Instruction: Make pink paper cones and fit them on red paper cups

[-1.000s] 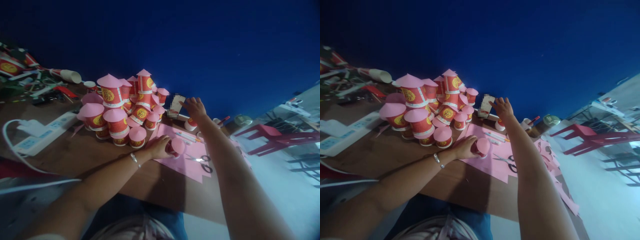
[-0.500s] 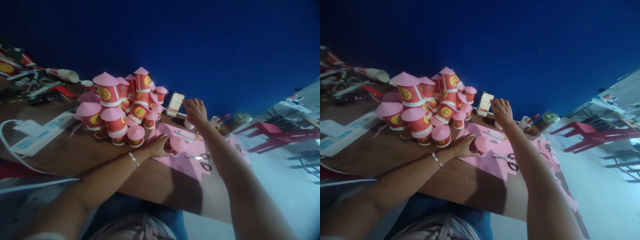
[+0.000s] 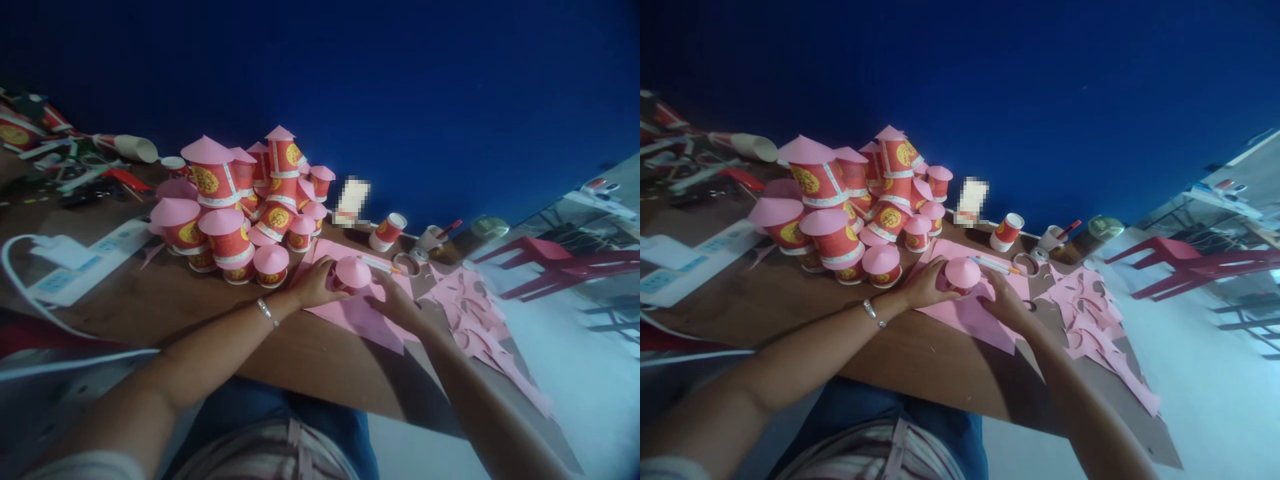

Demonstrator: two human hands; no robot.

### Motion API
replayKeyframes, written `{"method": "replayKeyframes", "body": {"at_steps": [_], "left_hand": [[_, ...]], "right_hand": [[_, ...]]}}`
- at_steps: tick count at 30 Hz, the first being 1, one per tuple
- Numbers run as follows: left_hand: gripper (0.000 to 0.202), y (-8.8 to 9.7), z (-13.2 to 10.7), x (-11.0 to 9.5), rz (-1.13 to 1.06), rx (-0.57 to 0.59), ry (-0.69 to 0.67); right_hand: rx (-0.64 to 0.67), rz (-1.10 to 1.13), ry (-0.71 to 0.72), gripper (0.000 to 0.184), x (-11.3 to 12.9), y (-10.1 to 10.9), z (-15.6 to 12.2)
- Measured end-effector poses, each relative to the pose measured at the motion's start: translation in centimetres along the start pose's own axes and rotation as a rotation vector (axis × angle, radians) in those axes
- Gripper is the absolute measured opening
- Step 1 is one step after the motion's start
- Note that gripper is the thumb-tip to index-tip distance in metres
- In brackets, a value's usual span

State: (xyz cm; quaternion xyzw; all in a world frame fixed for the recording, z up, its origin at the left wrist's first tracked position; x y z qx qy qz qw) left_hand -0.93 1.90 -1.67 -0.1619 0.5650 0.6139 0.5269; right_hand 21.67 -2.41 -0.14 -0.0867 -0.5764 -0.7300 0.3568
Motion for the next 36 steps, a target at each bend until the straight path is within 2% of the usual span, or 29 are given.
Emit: {"method": "replayKeyframes", "body": {"at_steps": [2,5,12,14,17,19,21,24,28,33,36], "left_hand": [[0.061,-0.1,0.0,0.1,-0.001,0.007,-0.010],[0.059,-0.2,0.0,0.4,0.019,0.009,-0.007],[0.049,-0.1,0.1,0.7,-0.106,-0.012,-0.025],[0.054,0.0,0.2,0.8,-0.167,-0.042,-0.042],[0.067,-0.2,0.1,1.1,-0.220,-0.110,-0.029],[0.059,-0.3,0.1,1.3,-0.201,-0.128,-0.003],[0.042,-0.5,0.2,1.4,-0.149,-0.110,-0.001],[0.023,-0.7,0.1,1.1,-0.072,-0.015,-0.052],[0.014,-0.6,0.1,0.7,-0.045,0.052,-0.082],[0.013,-0.7,0.2,1.0,-0.040,0.082,-0.051],[0.012,-0.8,0.3,1.3,-0.039,0.089,-0.026]], "right_hand": [[0.027,0.057,-0.041,0.072,0.3,-0.9,-0.3],[0.022,0.163,-0.114,0.067,1.1,-1.7,-0.2],[-0.024,0.398,-0.284,0.060,2.6,-2.3,0.5],[-0.043,0.437,-0.312,0.062,2.3,-2.2,0.8],[-0.140,0.461,-0.331,0.065,1.7,-1.4,1.6],[-0.225,0.436,-0.332,0.064,1.6,-0.5,2.4],[-0.298,0.397,-0.313,0.061,2.1,0.4,3.7],[-0.362,0.364,-0.226,0.059,3.4,1.4,6.6],[-0.447,0.194,-0.084,0.058,4.8,1.6,13.1],[-0.520,0.086,0.002,0.065,5.0,0.1,22.7],[-0.546,0.054,-0.033,0.064,4.6,-1.1,27.0]]}}
Point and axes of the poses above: each hand's wrist, its own z-axis towards the middle knuckle, its own y-axis out of the back of the hand, x = y × z, the point moved 3 cm from there along z, towards the middle knuckle, and after that the axes turned 4 degrees about -x, right-handed, at the moved point
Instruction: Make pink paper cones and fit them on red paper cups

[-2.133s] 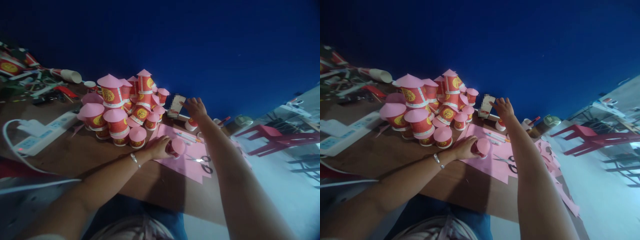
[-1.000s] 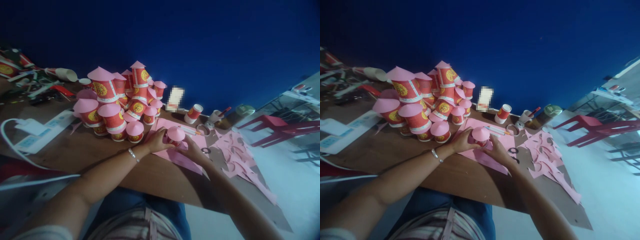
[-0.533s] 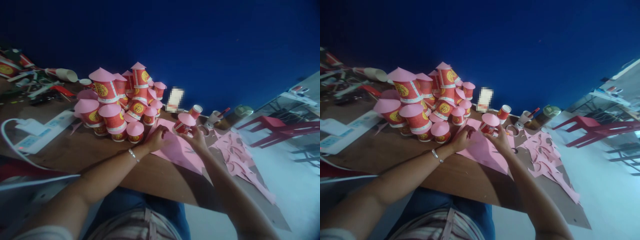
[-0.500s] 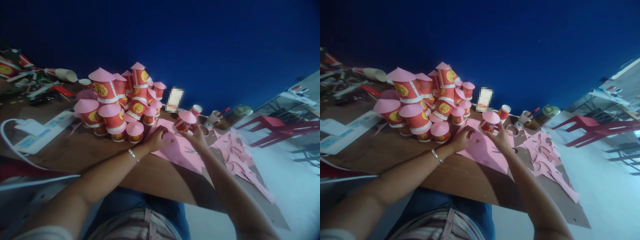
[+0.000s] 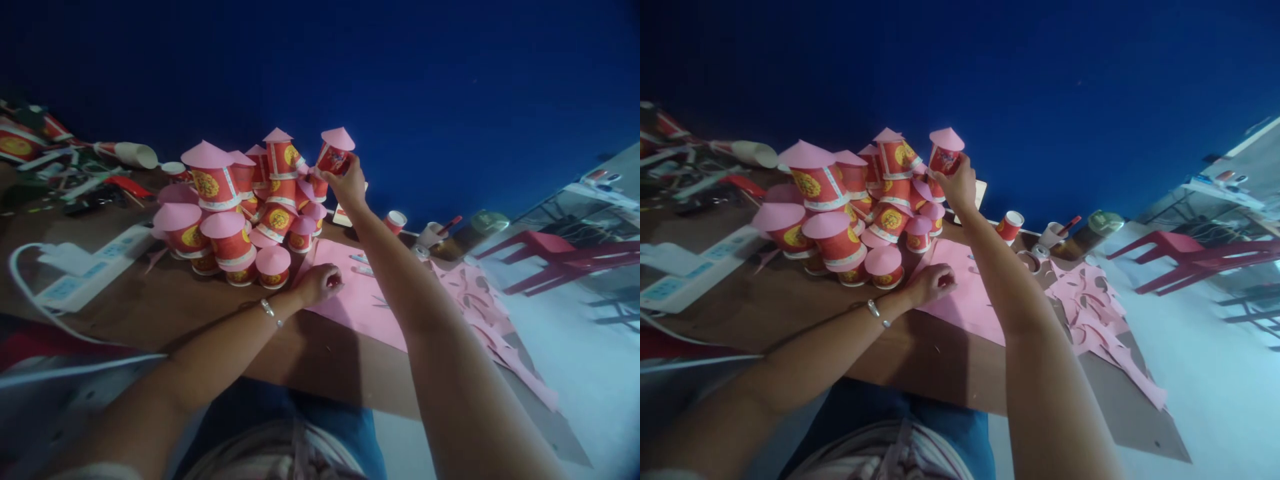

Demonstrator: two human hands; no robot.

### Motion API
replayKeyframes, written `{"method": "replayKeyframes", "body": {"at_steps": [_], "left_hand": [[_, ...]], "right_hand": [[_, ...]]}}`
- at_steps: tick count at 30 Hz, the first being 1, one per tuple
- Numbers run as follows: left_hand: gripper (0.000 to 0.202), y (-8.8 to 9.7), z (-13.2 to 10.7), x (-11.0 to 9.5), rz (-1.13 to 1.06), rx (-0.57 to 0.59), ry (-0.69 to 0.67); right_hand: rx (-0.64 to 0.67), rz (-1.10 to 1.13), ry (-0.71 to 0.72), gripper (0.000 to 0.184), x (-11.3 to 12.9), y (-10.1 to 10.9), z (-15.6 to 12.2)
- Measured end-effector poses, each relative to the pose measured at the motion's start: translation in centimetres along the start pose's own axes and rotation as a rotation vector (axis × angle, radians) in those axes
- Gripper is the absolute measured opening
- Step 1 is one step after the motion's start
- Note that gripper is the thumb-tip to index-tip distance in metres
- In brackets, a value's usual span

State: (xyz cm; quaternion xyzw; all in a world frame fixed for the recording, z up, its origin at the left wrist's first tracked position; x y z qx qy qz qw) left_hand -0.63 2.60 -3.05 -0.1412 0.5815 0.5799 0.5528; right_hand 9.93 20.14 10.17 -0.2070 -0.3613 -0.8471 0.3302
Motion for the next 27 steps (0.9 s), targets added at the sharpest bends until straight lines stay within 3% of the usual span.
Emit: {"method": "replayKeyframes", "body": {"at_steps": [3,7,18,27], "left_hand": [[0.013,-0.1,0.1,0.2,-0.013,0.010,0.000],[0.015,-0.1,0.1,0.0,-0.034,0.018,-0.014],[0.015,0.2,0.1,-0.4,-0.028,0.032,0.000],[0.013,-0.2,0.1,0.1,-0.029,0.016,-0.002]], "right_hand": [[0.022,-0.063,-0.002,0.063,-0.5,-2.3,2.0],[0.029,-0.068,0.016,0.060,-1.2,-3.7,3.2],[0.053,-0.090,-0.026,0.058,-1.3,-5.1,2.4],[0.026,-0.088,-0.053,0.050,-1.5,-4.8,2.1]]}}
Point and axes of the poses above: each hand's wrist, its own z-axis towards the middle knuckle, its own y-axis out of the back of the hand, x = y × z, the point moved 3 cm from there along z, towards the middle knuckle, and after that the axes turned 4 degrees about -x, right-handed, at the moved point
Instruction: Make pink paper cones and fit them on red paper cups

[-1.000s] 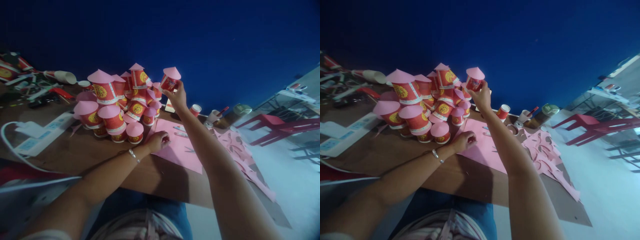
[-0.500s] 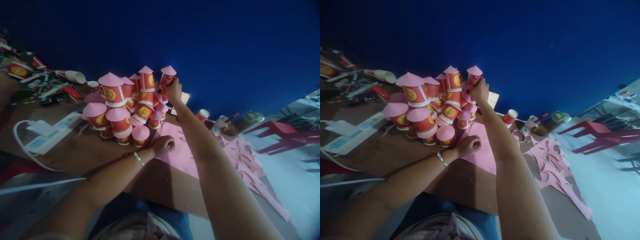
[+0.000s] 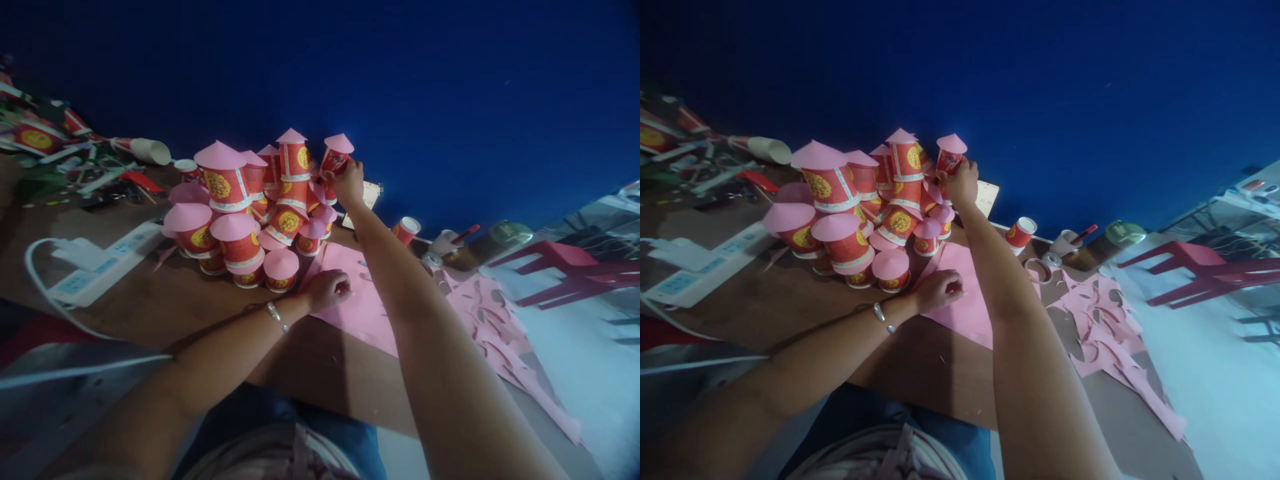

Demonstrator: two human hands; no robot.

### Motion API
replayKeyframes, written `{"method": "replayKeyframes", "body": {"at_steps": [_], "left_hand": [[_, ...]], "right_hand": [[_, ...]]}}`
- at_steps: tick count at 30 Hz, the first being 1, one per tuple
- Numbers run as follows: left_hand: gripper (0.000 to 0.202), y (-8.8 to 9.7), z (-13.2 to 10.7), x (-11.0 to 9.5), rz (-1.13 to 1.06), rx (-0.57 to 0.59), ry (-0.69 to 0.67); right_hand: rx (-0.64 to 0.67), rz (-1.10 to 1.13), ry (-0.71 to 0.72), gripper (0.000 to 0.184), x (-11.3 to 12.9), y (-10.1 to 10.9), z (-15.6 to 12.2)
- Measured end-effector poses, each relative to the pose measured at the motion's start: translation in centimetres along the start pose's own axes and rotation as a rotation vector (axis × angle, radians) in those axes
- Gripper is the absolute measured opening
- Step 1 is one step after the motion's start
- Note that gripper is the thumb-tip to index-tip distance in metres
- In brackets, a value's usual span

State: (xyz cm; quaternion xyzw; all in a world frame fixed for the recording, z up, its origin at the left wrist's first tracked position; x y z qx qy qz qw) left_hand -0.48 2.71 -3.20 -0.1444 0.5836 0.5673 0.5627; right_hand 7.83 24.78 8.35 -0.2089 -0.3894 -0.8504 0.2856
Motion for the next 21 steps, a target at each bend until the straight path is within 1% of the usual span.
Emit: {"method": "replayKeyframes", "body": {"at_steps": [3,9,12,15,18,20,21], "left_hand": [[0.013,-0.1,0.0,0.0,0.002,0.001,0.006],[0.013,-0.1,0.0,0.0,0.010,0.006,-0.005],[0.013,-0.1,0.0,0.1,-0.001,0.011,0.006],[0.012,0.0,0.0,0.0,0.013,0.023,0.023],[0.011,0.1,0.0,-0.1,0.012,0.023,0.021],[0.009,0.1,0.0,-0.2,0.001,0.022,0.016],[0.008,0.1,0.0,-0.2,0.000,0.021,0.021]], "right_hand": [[0.026,-0.014,-0.003,0.043,0.0,0.1,0.2],[0.056,-0.140,0.010,0.052,0.2,0.5,0.4],[0.050,-0.141,-0.001,0.053,0.2,0.6,0.2],[0.007,-0.113,-0.005,0.058,0.2,0.9,-0.2],[-0.037,-0.080,0.002,0.057,0.4,1.9,-1.2],[-0.045,-0.067,0.043,0.051,0.7,3.5,-3.0],[-0.029,-0.061,0.079,0.049,0.9,4.5,-4.4]]}}
Point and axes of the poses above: each hand's wrist, its own z-axis towards the middle knuckle, its own y-axis out of the back of the hand, x = y × z, the point moved 3 cm from there along z, towards the middle knuckle, and after that the axes turned 4 degrees about -x, right-handed, at the moved point
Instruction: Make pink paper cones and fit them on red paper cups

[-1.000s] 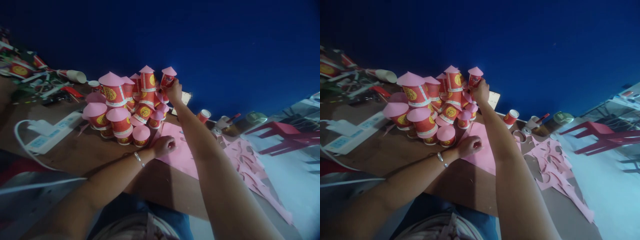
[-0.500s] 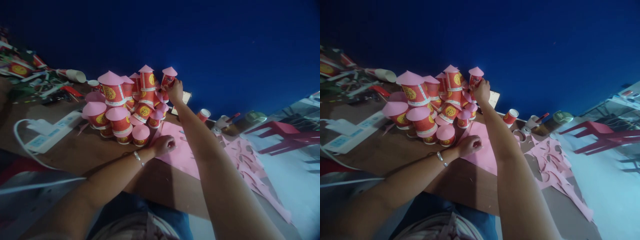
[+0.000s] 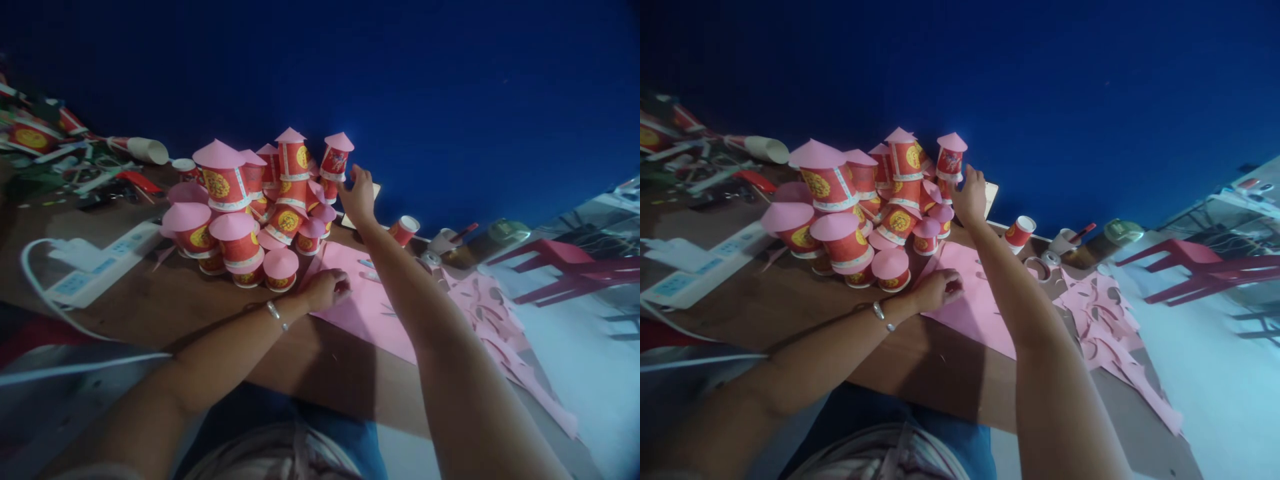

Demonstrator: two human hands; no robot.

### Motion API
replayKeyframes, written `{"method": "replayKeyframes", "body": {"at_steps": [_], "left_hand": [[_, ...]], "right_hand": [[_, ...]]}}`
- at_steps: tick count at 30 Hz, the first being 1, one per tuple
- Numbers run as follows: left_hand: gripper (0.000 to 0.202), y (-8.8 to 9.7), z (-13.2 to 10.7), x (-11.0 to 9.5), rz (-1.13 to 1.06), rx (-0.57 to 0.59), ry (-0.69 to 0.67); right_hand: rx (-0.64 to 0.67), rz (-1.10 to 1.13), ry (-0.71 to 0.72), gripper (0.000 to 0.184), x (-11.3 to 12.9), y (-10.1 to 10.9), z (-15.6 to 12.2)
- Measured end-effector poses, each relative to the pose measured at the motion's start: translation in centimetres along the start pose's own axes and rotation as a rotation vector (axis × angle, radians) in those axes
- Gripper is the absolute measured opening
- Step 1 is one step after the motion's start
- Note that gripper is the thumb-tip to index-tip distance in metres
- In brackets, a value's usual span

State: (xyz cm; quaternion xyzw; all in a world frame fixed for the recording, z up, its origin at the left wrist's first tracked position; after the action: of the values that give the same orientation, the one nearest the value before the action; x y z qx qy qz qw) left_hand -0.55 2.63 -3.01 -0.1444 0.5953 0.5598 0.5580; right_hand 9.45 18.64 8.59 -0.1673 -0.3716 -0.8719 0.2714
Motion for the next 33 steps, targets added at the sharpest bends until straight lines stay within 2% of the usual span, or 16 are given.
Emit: {"method": "replayKeyframes", "body": {"at_steps": [2,6,9,11,14,17,22,29,31,33], "left_hand": [[0.006,0.0,0.0,0.0,0.012,-0.002,0.020],[0.006,0.1,-0.1,-0.1,0.057,-0.012,0.022],[0.002,0.4,0.0,-0.1,0.055,-0.016,0.009],[0.003,0.4,0.0,0.1,-0.009,0.002,0.009],[0.008,0.4,0.1,0.3,-0.020,0.006,0.014],[0.006,0.3,0.2,0.3,0.013,0.024,0.009],[0.009,0.4,0.7,-0.6,0.235,0.162,0.034],[0.009,1.1,2.9,-3.4,0.543,0.455,-0.089],[0.011,1.0,3.3,-3.7,0.560,0.454,-0.118],[0.012,0.8,3.5,-3.5,0.543,0.395,-0.158]], "right_hand": [[0.066,0.017,0.085,0.044,0.5,2.5,-3.7],[0.244,0.000,0.238,0.025,0.2,8.0,-13.4],[0.332,-0.095,0.337,0.021,-1.7,11.7,-19.0],[0.302,-0.205,0.358,0.022,-3.6,14.0,-20.8],[0.248,-0.372,0.324,0.023,-6.8,16.7,-21.5],[0.236,-0.445,0.261,0.024,-9.2,18.1,-21.3],[0.243,-0.487,0.159,0.022,-10.8,17.9,-21.1],[0.200,-0.526,0.087,0.029,-12.5,17.6,-20.7],[0.177,-0.532,0.074,0.031,-13.3,18.0,-20.7],[0.165,-0.540,0.074,0.035,-14.0,18.2,-20.8]]}}
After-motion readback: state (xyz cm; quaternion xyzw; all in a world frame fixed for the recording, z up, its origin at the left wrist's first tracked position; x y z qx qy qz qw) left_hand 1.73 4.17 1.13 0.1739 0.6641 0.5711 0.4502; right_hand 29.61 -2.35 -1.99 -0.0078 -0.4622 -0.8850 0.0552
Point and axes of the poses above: each hand's wrist, its own z-axis towards the middle knuckle, its own y-axis out of the back of the hand, x = y × z, the point moved 3 cm from there along z, towards the middle knuckle, and after that the axes turned 4 degrees about -x, right-handed, at the moved point
